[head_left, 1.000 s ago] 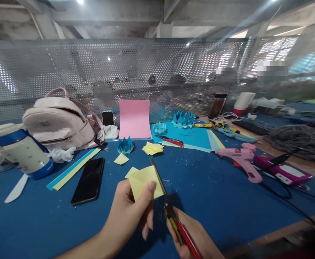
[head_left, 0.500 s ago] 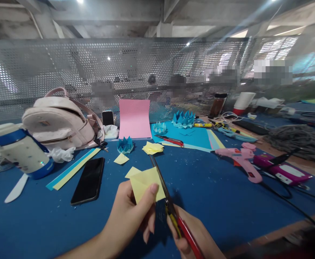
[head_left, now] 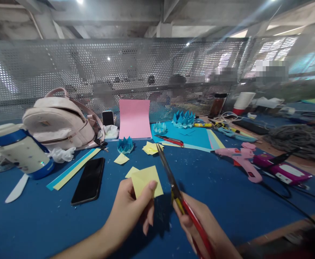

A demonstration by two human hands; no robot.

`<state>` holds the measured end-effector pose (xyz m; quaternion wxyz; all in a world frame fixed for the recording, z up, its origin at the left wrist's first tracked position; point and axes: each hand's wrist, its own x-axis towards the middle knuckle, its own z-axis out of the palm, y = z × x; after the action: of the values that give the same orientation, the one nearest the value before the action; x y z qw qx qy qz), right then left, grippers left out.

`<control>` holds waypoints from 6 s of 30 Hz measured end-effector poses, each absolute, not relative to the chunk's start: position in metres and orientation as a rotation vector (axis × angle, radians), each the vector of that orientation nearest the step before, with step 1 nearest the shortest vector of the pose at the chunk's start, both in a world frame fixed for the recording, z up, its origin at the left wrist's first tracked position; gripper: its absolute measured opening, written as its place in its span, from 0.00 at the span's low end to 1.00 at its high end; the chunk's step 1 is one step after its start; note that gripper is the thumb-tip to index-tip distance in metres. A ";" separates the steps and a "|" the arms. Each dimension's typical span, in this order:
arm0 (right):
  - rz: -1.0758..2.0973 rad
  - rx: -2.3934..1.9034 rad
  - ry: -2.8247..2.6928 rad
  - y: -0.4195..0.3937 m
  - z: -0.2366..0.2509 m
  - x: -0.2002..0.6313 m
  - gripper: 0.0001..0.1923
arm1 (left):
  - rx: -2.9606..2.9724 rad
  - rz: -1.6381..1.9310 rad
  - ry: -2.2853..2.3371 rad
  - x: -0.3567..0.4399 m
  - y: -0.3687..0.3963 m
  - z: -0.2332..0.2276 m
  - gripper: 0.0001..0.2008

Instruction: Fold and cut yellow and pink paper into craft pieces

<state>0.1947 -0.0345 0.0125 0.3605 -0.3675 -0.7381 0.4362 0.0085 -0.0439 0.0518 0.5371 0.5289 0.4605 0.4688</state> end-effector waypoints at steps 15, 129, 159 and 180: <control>0.002 -1.359 -2.804 0.131 0.040 0.273 0.16 | 1.035 1.113 0.940 -0.014 0.002 0.016 0.29; 1.506 -0.587 -1.977 0.078 0.006 0.161 0.12 | 1.274 1.356 1.313 -0.019 0.005 -0.004 0.09; 1.591 -0.776 -1.782 0.088 -0.003 0.157 0.20 | 1.219 1.412 1.429 -0.020 0.008 -0.002 0.08; 1.452 -0.808 -1.801 0.091 -0.002 0.157 0.16 | 1.354 1.411 1.492 -0.025 0.009 -0.005 0.08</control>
<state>0.1566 0.0910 -0.0025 0.3387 -0.3101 -0.6917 0.5574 -0.0248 0.0086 -0.0051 0.3343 0.5189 0.5717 0.5405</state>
